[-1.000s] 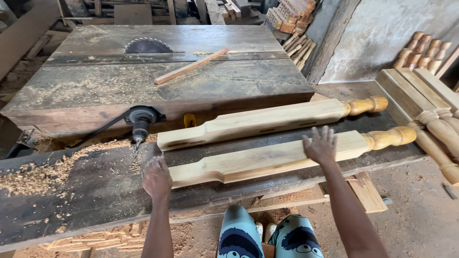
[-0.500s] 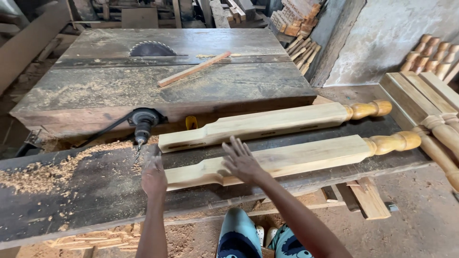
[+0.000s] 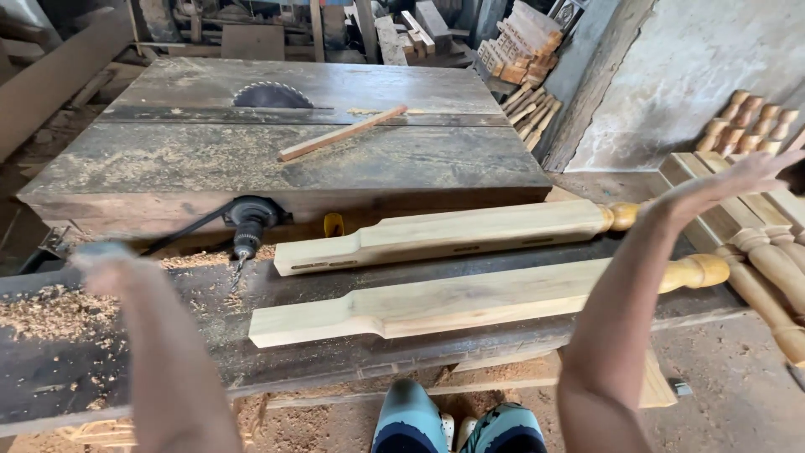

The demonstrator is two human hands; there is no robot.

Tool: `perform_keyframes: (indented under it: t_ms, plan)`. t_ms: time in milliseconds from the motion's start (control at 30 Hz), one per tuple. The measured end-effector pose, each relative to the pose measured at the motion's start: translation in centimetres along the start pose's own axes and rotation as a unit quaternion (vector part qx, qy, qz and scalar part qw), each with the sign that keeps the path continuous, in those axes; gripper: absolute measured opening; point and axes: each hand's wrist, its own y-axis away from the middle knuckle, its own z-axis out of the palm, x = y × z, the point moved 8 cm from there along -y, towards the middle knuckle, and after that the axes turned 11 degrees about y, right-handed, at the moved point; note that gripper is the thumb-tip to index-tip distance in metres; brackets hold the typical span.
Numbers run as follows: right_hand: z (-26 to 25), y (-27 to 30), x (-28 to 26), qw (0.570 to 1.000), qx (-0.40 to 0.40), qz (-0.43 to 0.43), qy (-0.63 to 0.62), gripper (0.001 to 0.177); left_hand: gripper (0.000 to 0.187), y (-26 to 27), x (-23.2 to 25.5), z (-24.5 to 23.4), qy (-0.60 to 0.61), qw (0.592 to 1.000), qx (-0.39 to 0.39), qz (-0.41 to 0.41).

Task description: The recorder is sanding wooden furniture legs by hand in a woodworking workshop.

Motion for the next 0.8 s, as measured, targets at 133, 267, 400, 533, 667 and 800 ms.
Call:
perform_keyframes:
  t_ms: [133,267,400,533,667,800]
  plan:
    - [21.9,19.3,-18.9,0.908,-0.306,0.266,-0.108,0.081,0.063,28.3,-17.7,9.1,-0.118,0.963,-0.212,-0.116]
    - [30.5,38.0,-38.4,0.722,-0.505,0.438,-0.177,0.089,0.076,34.5,-21.8,15.7,-0.21,0.888,-0.361,-0.194]
    - [24.0,33.1,-29.3,0.759,-0.382,0.489,-0.195,0.087,0.081,24.9,-18.8,16.3,-0.326,0.875,-0.349,-0.077]
    - [25.1,30.0,-19.7,0.788,-0.253,0.511,-0.23,0.085,0.065,17.4,-16.1,16.1,-0.049,0.952,-0.281,-0.113]
    - [24.7,33.6,-32.8,0.79,-0.374,0.448,-0.184,0.085,0.068,26.9,-15.0,12.9,-0.168,0.951,-0.223,-0.134]
    - [25.8,40.7,-35.7,0.762,-0.523,0.363,-0.114,0.086,0.086,34.4,-16.7,13.2,-0.335,0.842,-0.411,-0.101]
